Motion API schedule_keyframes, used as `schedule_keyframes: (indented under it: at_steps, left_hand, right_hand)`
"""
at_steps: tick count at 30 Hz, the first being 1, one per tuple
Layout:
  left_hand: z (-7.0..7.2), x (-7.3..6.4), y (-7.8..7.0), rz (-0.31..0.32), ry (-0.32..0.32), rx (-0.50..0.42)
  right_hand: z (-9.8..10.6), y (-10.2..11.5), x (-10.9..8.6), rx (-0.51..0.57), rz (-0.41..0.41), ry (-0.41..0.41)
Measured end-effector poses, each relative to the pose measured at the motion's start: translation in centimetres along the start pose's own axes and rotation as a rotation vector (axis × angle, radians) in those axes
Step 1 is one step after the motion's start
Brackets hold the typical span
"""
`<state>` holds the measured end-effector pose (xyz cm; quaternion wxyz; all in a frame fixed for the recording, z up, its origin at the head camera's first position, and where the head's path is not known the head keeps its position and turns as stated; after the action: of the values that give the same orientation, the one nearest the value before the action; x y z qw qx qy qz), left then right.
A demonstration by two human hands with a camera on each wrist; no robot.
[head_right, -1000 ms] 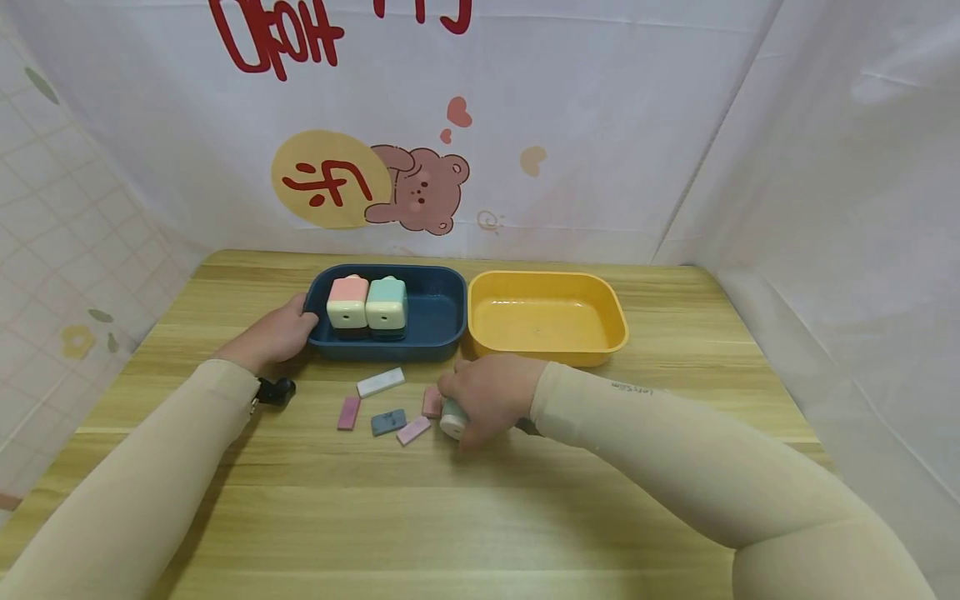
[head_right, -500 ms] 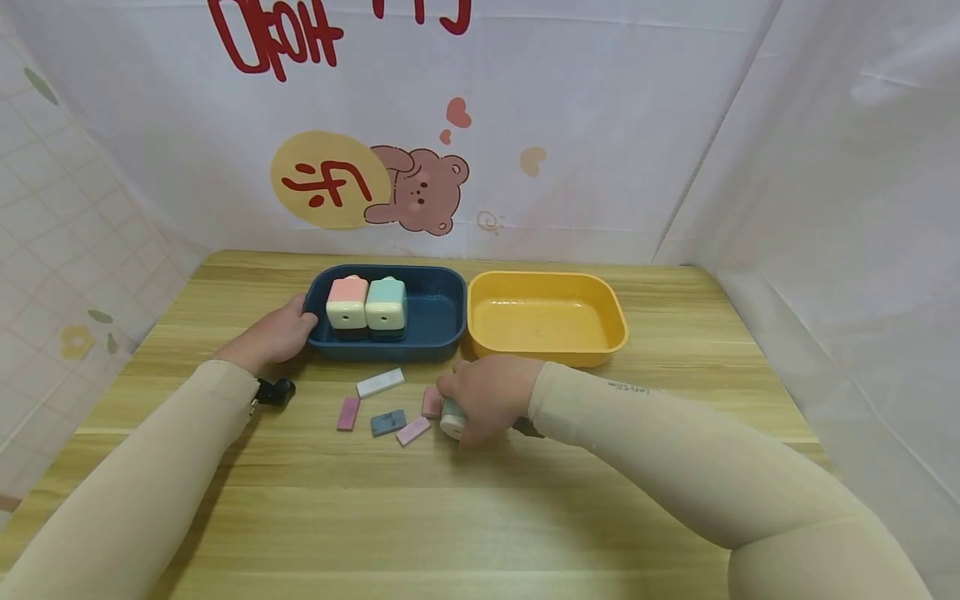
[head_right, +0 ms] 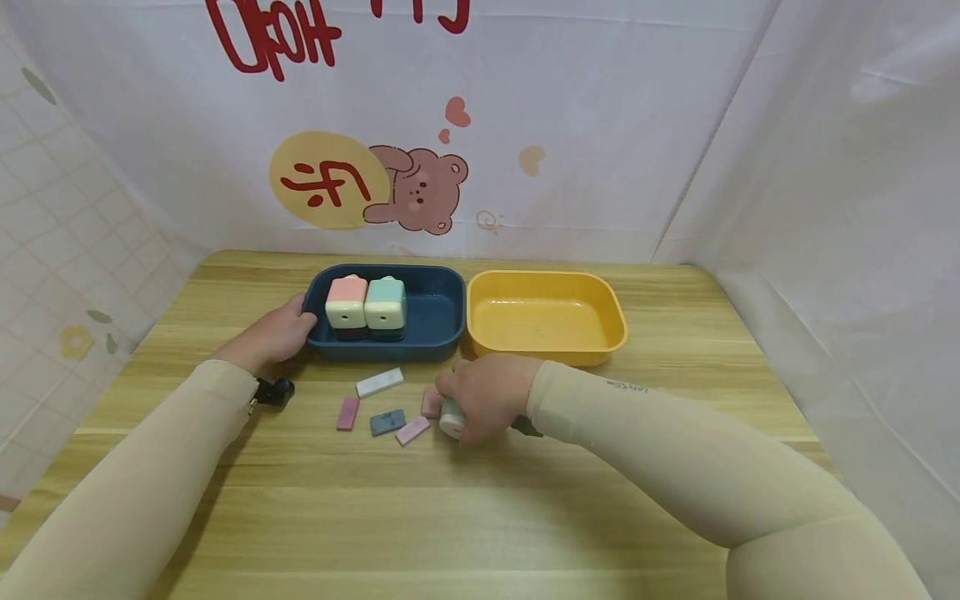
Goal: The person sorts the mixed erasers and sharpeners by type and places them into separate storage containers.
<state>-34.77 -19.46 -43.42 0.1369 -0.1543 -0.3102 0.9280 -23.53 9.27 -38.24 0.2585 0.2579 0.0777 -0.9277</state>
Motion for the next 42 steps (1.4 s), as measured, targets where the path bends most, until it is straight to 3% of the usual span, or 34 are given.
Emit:
schedule_keyframes:
  at_steps: [42]
  left_hand:
    - [0.02, -0.08, -0.16, 0.001, -0.001, -0.005]
  right_hand:
    - [-0.10, -0.04, 0.06, -0.015, -0.023, 0.001]
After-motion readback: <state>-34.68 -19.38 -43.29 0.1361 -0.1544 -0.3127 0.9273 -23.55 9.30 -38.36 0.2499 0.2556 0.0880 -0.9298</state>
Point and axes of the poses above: each hand's wrist, its own x-axis towards the middle knuckle, its own z-axis out of the back of the hand, y = z × x, the point moved 7 cm from there along x, towards the middle knuckle, and after that the axes turned 13 degrees about -z, right-handed, at the moved point
